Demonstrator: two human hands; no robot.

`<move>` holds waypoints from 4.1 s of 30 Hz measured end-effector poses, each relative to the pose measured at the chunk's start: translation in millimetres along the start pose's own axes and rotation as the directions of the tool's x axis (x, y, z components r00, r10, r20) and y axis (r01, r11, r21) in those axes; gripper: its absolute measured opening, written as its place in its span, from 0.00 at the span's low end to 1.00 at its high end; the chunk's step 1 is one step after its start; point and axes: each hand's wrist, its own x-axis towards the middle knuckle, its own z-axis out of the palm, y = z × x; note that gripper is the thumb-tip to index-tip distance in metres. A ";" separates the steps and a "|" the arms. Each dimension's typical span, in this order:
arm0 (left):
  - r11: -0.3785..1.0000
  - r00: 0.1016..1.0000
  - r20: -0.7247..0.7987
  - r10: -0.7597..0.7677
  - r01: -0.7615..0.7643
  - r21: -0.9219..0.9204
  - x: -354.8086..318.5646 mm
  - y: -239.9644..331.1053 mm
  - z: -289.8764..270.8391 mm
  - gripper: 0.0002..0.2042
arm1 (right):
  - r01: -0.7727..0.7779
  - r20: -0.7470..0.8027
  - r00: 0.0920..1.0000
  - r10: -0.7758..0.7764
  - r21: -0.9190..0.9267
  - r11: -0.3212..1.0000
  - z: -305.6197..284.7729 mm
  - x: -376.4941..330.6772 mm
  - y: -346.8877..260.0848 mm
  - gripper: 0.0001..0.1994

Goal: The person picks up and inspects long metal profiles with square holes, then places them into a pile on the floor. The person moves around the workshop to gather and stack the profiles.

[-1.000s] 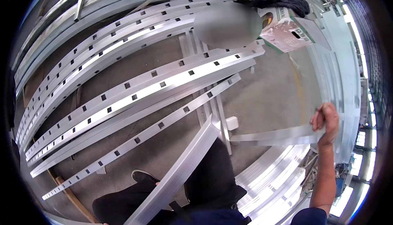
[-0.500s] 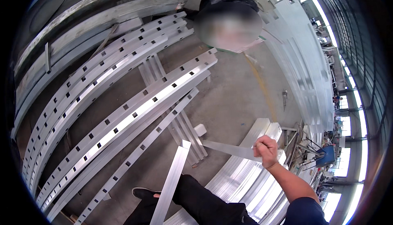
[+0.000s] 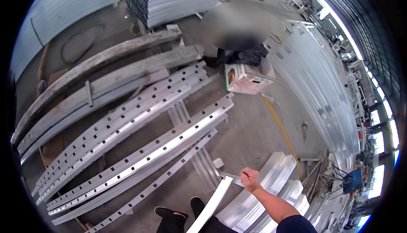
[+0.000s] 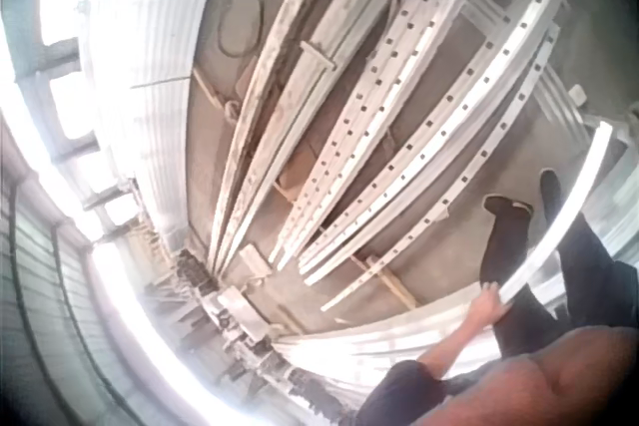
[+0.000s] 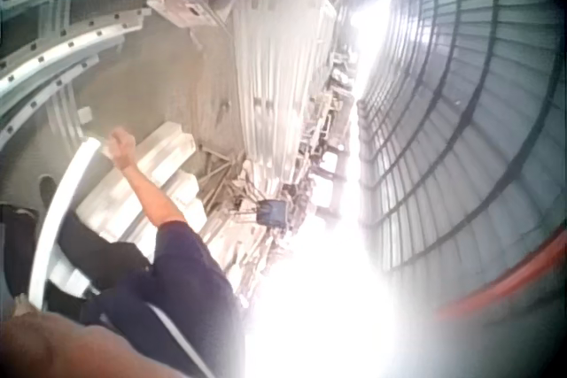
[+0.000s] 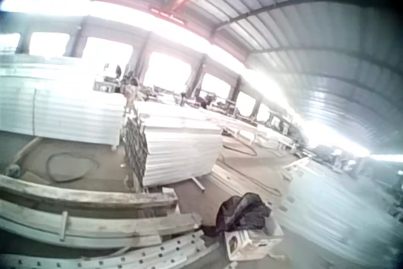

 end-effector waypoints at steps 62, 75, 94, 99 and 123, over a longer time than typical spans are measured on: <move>0.750 0.732 -0.188 0.655 -0.600 0.277 -157.1 258.1 -156.6 0.33 | 0.090 0.829 0.530 0.178 -0.264 0.960 -203.7 -158.8 -205.8 0.28; 0.702 0.720 -0.139 0.680 -0.584 0.408 -114.5 455.9 -141.5 0.31 | 0.024 0.652 0.750 0.115 -0.201 0.979 -343.1 -81.4 -122.9 0.27; 0.616 0.894 0.061 0.445 -0.355 0.704 2.6 706.5 -134.4 0.28 | -0.253 -0.063 0.290 0.955 0.957 0.140 -580.0 -147.7 118.5 0.18; 0.604 0.687 -0.026 0.727 -0.621 0.499 42.0 851.9 -132.6 0.24 | 0.068 -0.311 0.318 0.896 0.950 0.306 -671.6 -75.0 108.1 0.13; -0.266 0.056 0.461 0.886 -0.753 0.602 185.2 1256.1 -111.5 0.16 | 0.719 -0.758 -0.094 0.645 0.397 0.571 -917.4 77.1 127.5 0.31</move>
